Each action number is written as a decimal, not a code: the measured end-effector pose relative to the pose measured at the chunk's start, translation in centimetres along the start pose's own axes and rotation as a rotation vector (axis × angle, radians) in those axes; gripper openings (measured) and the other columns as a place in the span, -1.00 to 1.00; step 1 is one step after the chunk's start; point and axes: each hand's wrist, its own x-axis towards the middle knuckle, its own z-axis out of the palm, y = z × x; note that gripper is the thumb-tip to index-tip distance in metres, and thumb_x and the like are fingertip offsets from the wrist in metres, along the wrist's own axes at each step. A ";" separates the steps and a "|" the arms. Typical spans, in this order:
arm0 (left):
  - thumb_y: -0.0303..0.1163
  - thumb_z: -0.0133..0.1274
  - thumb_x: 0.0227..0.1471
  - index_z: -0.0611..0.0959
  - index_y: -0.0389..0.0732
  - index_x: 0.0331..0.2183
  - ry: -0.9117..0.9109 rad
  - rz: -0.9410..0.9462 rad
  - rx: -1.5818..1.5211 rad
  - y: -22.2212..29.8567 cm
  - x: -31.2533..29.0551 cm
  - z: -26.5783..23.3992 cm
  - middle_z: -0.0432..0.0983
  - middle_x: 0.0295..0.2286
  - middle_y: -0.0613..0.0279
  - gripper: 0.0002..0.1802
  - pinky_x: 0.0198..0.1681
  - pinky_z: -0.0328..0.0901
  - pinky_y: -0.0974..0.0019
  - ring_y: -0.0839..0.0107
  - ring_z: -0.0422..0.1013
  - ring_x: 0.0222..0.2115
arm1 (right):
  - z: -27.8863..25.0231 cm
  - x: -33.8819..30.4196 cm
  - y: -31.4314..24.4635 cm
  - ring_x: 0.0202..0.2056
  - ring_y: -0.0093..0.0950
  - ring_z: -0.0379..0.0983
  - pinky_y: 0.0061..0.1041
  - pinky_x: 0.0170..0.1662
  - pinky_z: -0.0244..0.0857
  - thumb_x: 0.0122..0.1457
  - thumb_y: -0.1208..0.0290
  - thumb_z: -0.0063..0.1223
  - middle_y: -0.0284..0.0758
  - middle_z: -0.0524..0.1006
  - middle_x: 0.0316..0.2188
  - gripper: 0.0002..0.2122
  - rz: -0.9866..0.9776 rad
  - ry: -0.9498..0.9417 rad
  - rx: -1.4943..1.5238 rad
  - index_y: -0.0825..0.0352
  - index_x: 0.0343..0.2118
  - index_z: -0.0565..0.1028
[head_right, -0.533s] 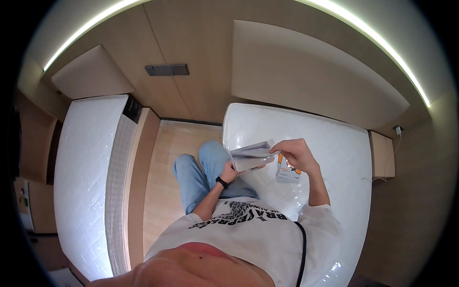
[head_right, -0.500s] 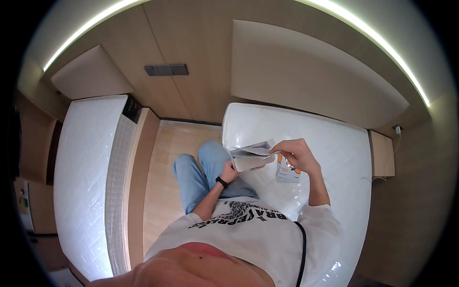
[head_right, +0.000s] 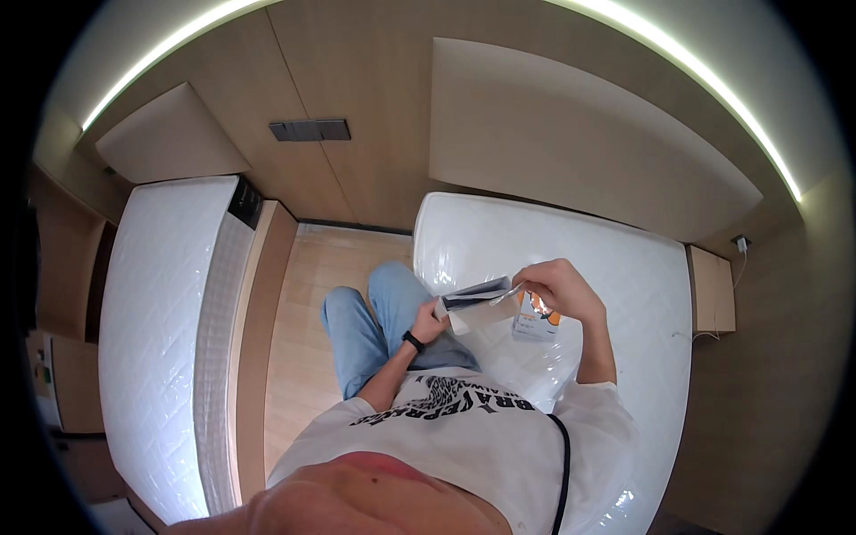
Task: The person unboxes flat items from a white box and places them on a bed. They handle a stack of items with orange circular designs one by one, shifting them between the box and the bed surface.
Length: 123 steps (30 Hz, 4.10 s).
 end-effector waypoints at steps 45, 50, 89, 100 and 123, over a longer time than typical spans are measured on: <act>-0.50 0.23 -0.13 0.46 -0.26 -0.03 -0.216 -0.089 0.036 -4.1 4.0 1.7 0.41 -0.12 0.16 -0.45 0.01 0.23 0.35 0.37 0.34 -0.07 | 18.0 -9.2 25.5 -0.10 -0.04 0.39 -0.24 -0.06 0.33 -0.41 0.16 0.49 -0.08 0.39 -0.04 0.13 1.214 0.565 -0.139 0.12 0.26 -0.07; -0.51 0.23 -0.15 0.48 -0.28 -0.05 -0.227 -0.054 0.054 -2.8 4.0 1.7 0.42 -0.13 0.16 -0.46 0.02 0.23 0.34 0.36 0.34 -0.08 | 16.2 -11.1 28.0 -0.17 -0.21 0.49 -0.34 -0.12 0.38 -0.35 0.35 0.44 -0.03 0.50 -0.16 -0.13 1.010 0.794 -0.028 0.34 0.13 0.21; -0.42 0.26 -0.17 0.55 -0.23 -0.14 -0.135 -0.057 0.028 -3.7 3.8 1.1 0.48 -0.20 0.11 -0.53 -0.06 0.29 0.31 0.29 0.41 -0.16 | 20.4 -4.9 17.3 -0.17 -0.07 0.37 -0.27 -0.14 0.29 -0.25 0.58 0.26 -0.12 0.43 -0.24 -0.48 0.522 0.706 -0.152 0.32 -0.11 0.37; -0.42 0.28 -0.17 0.53 -0.26 -0.14 -0.136 -0.062 -0.018 -2.8 4.1 2.4 0.46 -0.22 0.12 -0.52 -0.08 0.29 0.31 0.30 0.41 -0.18 | 23.0 -7.8 24.6 -0.18 -0.22 0.44 -0.38 -0.13 0.31 -0.16 0.60 0.20 -0.12 0.48 -0.21 -0.46 0.742 0.860 0.088 0.33 -0.02 0.31; -0.44 0.29 -0.17 0.52 -0.25 -0.10 -0.147 -0.155 -0.056 -3.2 4.1 1.1 0.51 -0.22 0.19 -0.48 -0.09 0.31 0.38 0.43 0.42 -0.18 | 5.9 -2.5 12.3 -0.20 -0.52 0.42 -0.50 -0.07 0.33 0.04 0.75 0.03 -0.33 0.51 -0.26 -0.77 -0.108 0.875 1.128 0.41 -0.21 0.44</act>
